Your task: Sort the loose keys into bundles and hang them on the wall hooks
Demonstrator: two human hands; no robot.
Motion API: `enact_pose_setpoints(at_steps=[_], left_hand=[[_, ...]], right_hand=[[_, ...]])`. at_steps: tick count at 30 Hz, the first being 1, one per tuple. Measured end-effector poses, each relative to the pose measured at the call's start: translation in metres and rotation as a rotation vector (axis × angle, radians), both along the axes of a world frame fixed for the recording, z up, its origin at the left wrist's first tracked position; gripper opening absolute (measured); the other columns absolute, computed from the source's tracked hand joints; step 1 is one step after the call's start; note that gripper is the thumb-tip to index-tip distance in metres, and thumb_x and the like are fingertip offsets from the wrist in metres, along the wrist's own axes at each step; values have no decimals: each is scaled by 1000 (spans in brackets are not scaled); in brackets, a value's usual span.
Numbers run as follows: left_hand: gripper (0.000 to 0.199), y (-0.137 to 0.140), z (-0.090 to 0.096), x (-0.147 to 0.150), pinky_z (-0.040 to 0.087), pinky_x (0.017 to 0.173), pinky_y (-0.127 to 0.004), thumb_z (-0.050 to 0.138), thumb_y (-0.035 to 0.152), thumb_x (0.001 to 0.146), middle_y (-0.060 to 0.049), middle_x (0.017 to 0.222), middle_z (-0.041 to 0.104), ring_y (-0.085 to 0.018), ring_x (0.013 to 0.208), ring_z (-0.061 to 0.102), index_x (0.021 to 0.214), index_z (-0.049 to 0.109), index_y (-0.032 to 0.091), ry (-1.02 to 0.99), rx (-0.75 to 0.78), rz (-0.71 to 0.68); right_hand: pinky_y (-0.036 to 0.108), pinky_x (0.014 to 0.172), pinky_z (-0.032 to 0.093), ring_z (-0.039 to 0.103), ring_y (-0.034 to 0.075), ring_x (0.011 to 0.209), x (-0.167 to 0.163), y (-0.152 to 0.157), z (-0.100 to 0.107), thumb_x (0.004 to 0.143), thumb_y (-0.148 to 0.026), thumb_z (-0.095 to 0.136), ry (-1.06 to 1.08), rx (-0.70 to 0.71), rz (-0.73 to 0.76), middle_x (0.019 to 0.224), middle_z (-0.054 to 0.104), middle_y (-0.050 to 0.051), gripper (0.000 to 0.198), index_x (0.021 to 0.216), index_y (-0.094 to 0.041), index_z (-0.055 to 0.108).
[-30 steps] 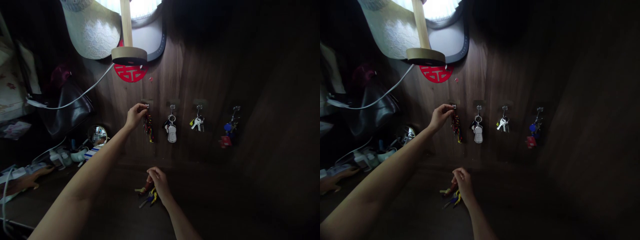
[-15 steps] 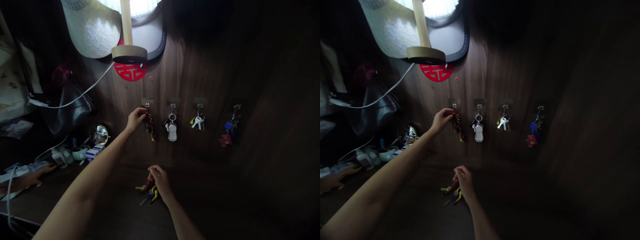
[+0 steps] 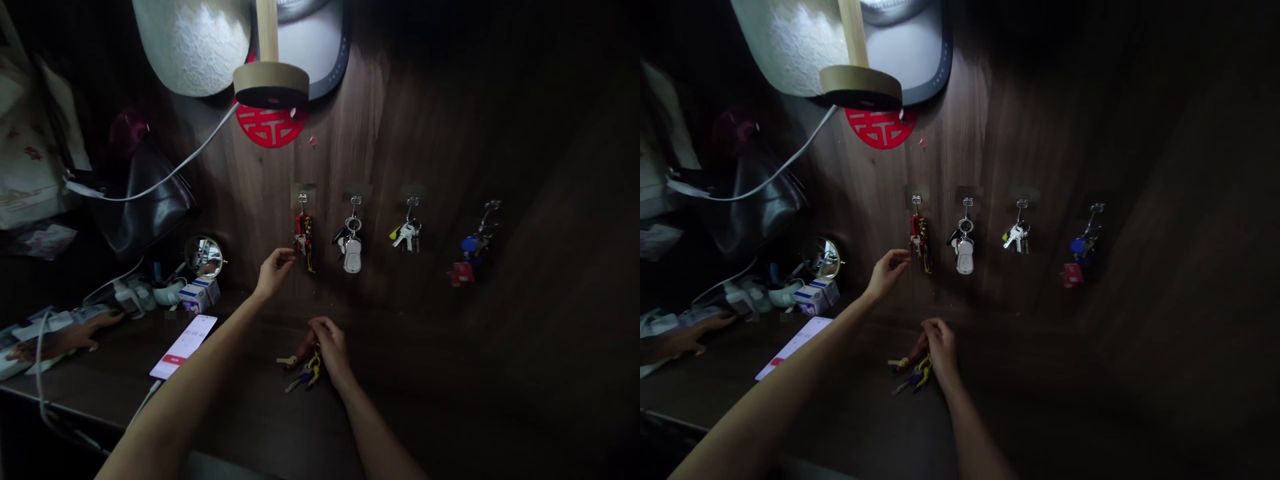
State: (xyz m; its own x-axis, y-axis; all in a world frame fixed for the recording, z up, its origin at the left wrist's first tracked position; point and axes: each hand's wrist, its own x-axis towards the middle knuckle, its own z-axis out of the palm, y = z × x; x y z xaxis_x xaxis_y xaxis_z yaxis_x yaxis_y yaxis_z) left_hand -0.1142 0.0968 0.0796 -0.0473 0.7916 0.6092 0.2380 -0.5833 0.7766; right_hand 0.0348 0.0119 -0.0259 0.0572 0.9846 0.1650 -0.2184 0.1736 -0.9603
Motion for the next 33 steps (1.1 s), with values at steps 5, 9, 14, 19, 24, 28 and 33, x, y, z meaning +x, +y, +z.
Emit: enact_pose_setpoints(at_steps=[5, 9, 14, 19, 24, 28, 33], left_hand=[[22, -20, -38, -5, 47, 72, -25, 58, 19, 73, -3, 84, 67, -14, 79, 63, 95, 59, 18, 23, -126, -38], [20, -41, -59, -6, 47, 71, -25, 58, 21, 73, -3, 83, 67, -15, 79, 63, 94, 59, 18, 33, -205, -57], [24, -67, -81, -6, 47, 74, -25, 57, 21, 74, -3, 85, 67, -15, 81, 63, 97, 59, 18, 46, -291, -91], [22, -90, -95, -2, 47, 75, -26, 57, 26, 75, -3, 87, 67, -17, 83, 63, 96, 60, 19, 47, -360, -127], [17, -112, -95, 6, 45, 79, -28, 55, 27, 78, -1, 90, 67, -18, 84, 61, 93, 63, 23, 206, -309, -127], [14, -122, -95, 15, 41, 85, -32, 58, 31, 78, -4, 90, 66, -21, 89, 56, 86, 66, 23, 448, -182, -110], [20, -126, -99, 21, 39, 84, -35, 64, 38, 73, -6, 91, 61, -23, 90, 53, 84, 66, 21, 699, -122, -50]], right_hand=[[23, 50, 38, 53, 13, 50, 5, 6, -4, 70, -40, 59, -69, 59, -160, 50, 56, -3, 21, 67, -19, 61], [23, 50, 39, 52, 13, 49, 7, 8, -7, 72, -41, 57, -40, 45, -182, 48, 55, -3, 23, 71, -18, 61], [22, 51, 40, 52, 12, 50, 7, 6, -5, 71, -41, 60, -45, 40, -208, 48, 55, -4, 23, 70, -18, 61], [23, 51, 39, 51, 12, 49, 8, 4, -1, 70, -41, 60, -48, 34, -231, 48, 55, -4, 23, 67, -18, 60], [24, 53, 39, 52, 13, 50, 8, 4, -2, 70, -42, 60, -61, 35, -241, 49, 55, -4, 23, 67, -19, 60], [24, 53, 39, 52, 12, 51, 8, 4, -3, 70, -41, 60, -51, 36, -246, 49, 55, -4, 23, 68, -19, 60], [23, 53, 40, 51, 11, 50, 8, 4, -3, 70, -39, 60, -27, 38, -252, 50, 55, -4, 21, 68, -19, 59]])
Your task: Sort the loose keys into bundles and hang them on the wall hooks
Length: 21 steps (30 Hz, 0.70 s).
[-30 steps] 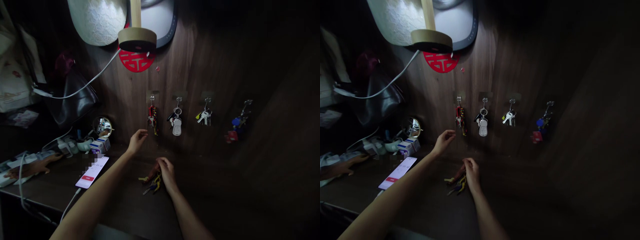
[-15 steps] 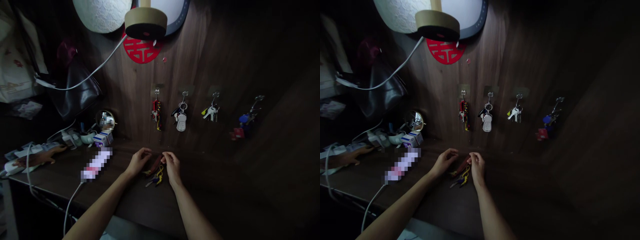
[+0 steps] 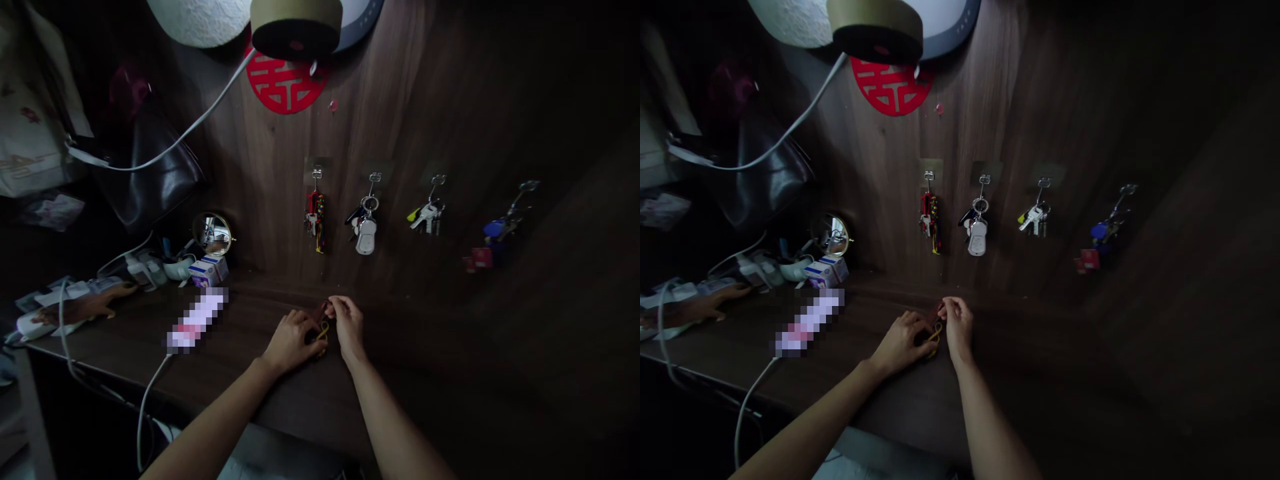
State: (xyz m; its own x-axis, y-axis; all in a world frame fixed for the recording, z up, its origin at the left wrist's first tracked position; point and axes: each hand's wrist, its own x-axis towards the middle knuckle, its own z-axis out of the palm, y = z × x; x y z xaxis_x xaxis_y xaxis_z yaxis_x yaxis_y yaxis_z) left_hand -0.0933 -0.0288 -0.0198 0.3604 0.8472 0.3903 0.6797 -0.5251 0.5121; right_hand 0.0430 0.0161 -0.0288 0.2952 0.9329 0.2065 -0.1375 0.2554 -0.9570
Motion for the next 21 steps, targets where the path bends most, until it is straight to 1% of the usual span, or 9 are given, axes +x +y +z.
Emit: enact_pose_setpoints(at_steps=[2, 4, 7, 11, 13, 17, 19, 21], left_hand=[[19, 1, -2, 0, 40, 82, -35, 64, 37, 74, -6, 93, 61, -22, 90, 53, 84, 66, 21, 19, 2, 1], [14, 2, -3, -1, 40, 82, -34, 61, 33, 76, -6, 93, 61, -22, 90, 54, 82, 66, 21, -13, -11, -12], [11, 4, -2, -3, 40, 83, -32, 59, 29, 78, -6, 91, 62, -21, 90, 54, 79, 66, 21, -118, -50, -26], [15, 4, 3, -4, 40, 81, -30, 54, 32, 81, -4, 85, 64, -20, 86, 55, 78, 64, 20, -260, -124, -25], [19, 4, 5, -5, 41, 77, -28, 52, 36, 82, -3, 81, 64, -19, 81, 57, 80, 63, 21, -361, -187, 8], [26, 7, 6, -9, 42, 71, -24, 52, 44, 81, 0, 77, 65, -16, 75, 57, 80, 62, 20, -616, -289, 70], [29, 9, 6, -10, 43, 70, -23, 54, 46, 79, 0, 76, 64, -16, 74, 57, 78, 62, 18, -749, -328, 72], [32, 11, 6, -11, 44, 67, -23, 56, 48, 77, -1, 74, 64, -15, 71, 57, 77, 61, 17, -899, -396, 54]], right_hand=[[23, 52, 40, 51, 11, 50, 0, 0, 0, 70, -39, 60, 1, 6, -3, 50, 55, -4, 21, 68, -18, 59], [23, 52, 40, 51, 12, 50, 0, 1, 0, 70, -40, 60, 3, 5, -9, 49, 55, -4, 22, 68, -18, 59], [24, 52, 41, 52, 12, 51, 0, 1, 0, 69, -40, 61, 4, 4, -12, 49, 55, -4, 22, 67, -18, 59], [24, 53, 42, 54, 13, 53, 0, 1, -1, 69, -40, 61, 2, 5, -12, 51, 56, -3, 22, 67, -19, 60], [25, 55, 44, 56, 14, 56, 0, 1, -2, 69, -40, 62, -9, 2, -3, 55, 59, -1, 22, 69, -19, 62], [28, 65, 46, 62, 18, 72, 0, -1, -2, 71, -41, 60, -37, -4, 34, 72, 67, 3, 24, 77, -19, 66], [29, 68, 46, 62, 19, 77, 0, -2, 0, 72, -40, 59, -56, 0, 60, 78, 69, 5, 23, 80, -19, 67], [29, 69, 46, 62, 20, 78, 0, -4, 2, 73, -38, 59, -91, 8, 88, 80, 69, 5, 23, 81, -19, 68]])
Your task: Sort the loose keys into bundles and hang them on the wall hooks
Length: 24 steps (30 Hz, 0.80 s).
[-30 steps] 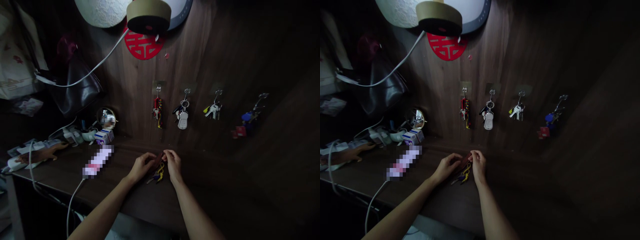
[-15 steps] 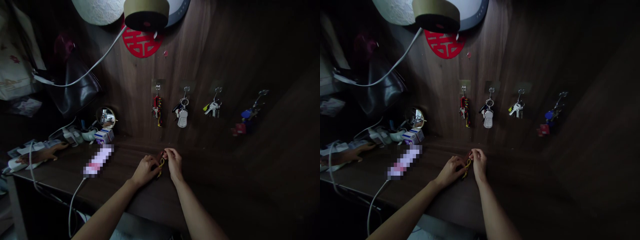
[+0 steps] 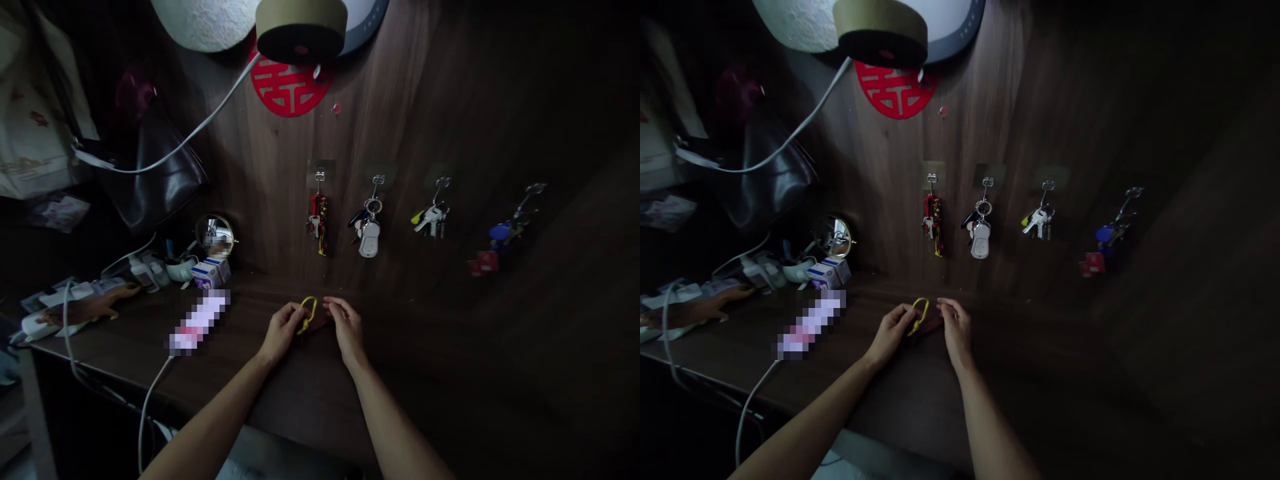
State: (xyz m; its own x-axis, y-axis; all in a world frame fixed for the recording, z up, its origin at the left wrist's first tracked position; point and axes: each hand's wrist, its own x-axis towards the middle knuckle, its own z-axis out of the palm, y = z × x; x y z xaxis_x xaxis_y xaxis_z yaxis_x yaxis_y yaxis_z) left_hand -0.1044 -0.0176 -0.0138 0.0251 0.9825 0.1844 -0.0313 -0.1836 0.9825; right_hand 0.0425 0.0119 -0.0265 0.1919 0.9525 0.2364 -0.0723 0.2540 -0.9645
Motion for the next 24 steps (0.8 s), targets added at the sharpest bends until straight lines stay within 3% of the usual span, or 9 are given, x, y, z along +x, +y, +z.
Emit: enact_pose_setpoints(at_steps=[6, 12, 16, 21, 24], left_hand=[[31, 1, 4, 0, 46, 55, -22, 64, 44, 71, -3, 72, 64, -11, 56, 57, 78, 59, 14, -404, -238, -124], [30, -1, 3, -2, 31, 31, -15, 59, 42, 74, -2, 63, 62, -6, 39, 49, 79, 62, 13, -325, -316, -329], [35, -1, 1, -3, 30, 29, -15, 56, 44, 77, -2, 60, 62, -5, 34, 46, 83, 64, 11, -241, -360, -436], [44, -1, 1, -3, 42, 37, -17, 48, 50, 82, -7, 77, 68, -9, 45, 57, 99, 61, 13, -301, -423, -447], [43, 0, 0, -3, 48, 47, -20, 44, 50, 85, -9, 87, 68, -11, 56, 63, 103, 59, 14, -387, -441, -479]], right_hand=[[31, 73, 45, 61, 21, 81, -4, -9, 7, 78, -38, 55, -164, 75, 76, 83, 69, 5, 26, 91, -20, 68], [32, 85, 42, 58, 20, 92, -6, -20, 18, 79, -34, 54, -205, 191, 256, 97, 65, 3, 32, 108, -26, 63], [31, 86, 41, 57, 21, 94, -7, -22, 21, 77, -37, 56, -193, 228, 275, 92, 64, 4, 20, 83, -25, 69], [25, 62, 41, 54, 15, 65, -6, -16, 12, 78, -39, 55, -155, 135, 191, 68, 59, 0, 21, 71, -21, 62], [23, 57, 38, 49, 14, 59, -4, -13, 9, 77, -42, 55, -146, 97, 125, 59, 55, -2, 26, 63, -19, 57]])
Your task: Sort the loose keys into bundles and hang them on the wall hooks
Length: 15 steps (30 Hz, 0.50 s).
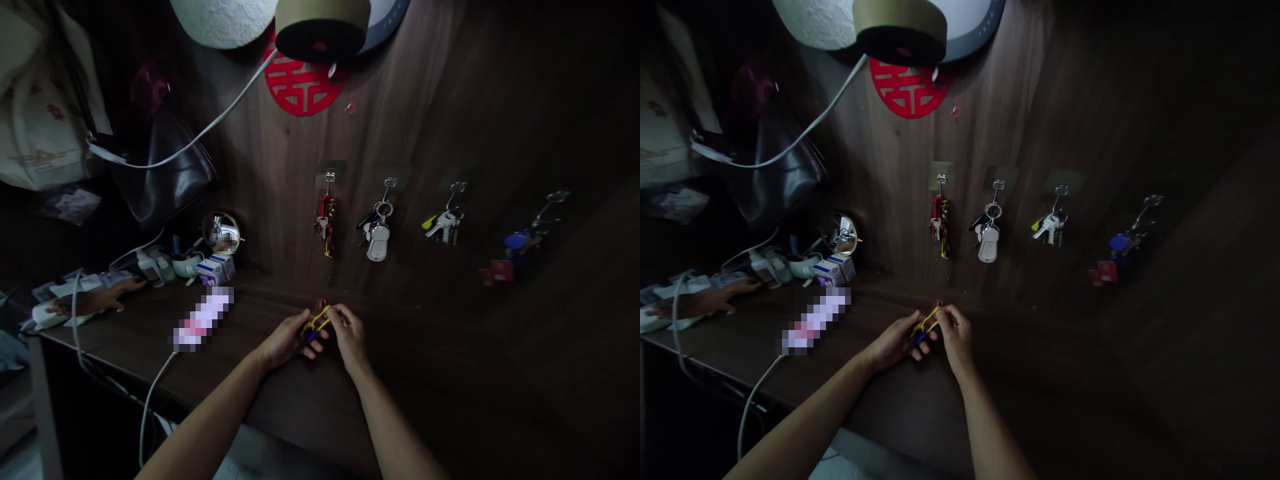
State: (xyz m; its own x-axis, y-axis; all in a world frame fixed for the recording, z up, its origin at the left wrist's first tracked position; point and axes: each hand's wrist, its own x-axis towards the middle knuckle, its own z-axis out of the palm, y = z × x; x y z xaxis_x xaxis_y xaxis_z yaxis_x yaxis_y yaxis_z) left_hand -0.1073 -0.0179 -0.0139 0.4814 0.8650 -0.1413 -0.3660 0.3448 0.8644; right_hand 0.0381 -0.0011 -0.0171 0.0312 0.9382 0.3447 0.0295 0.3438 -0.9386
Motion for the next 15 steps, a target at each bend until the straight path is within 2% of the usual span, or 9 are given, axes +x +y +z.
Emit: enact_pose_setpoints(at_steps=[7, 11, 15], left_hand=[[48, 0, -6, -1, 48, 72, -29, 44, 51, 85, -14, 88, 68, -18, 73, 66, 105, 58, 9, -131, -37, -116], [49, -1, -3, -3, 47, 74, -31, 43, 52, 85, -15, 92, 67, -19, 76, 65, 106, 57, 10, -171, -56, -164], [47, -3, -1, -4, 47, 72, -31, 44, 52, 85, -14, 86, 67, -19, 74, 65, 101, 57, 10, -180, -66, -145]], right_hand=[[22, 51, 31, 38, 10, 52, 2, 8, -5, 70, -44, 59, 88, -71, -133, 51, 43, -5, 32, 53, -19, 49], [22, 51, 29, 36, 10, 51, 2, 10, -9, 69, -45, 60, 127, -138, -126, 50, 41, -6, 34, 51, -20, 46], [23, 52, 28, 36, 10, 52, 1, 8, -8, 69, -46, 61, 145, -158, -77, 51, 41, -7, 35, 51, -20, 45]])
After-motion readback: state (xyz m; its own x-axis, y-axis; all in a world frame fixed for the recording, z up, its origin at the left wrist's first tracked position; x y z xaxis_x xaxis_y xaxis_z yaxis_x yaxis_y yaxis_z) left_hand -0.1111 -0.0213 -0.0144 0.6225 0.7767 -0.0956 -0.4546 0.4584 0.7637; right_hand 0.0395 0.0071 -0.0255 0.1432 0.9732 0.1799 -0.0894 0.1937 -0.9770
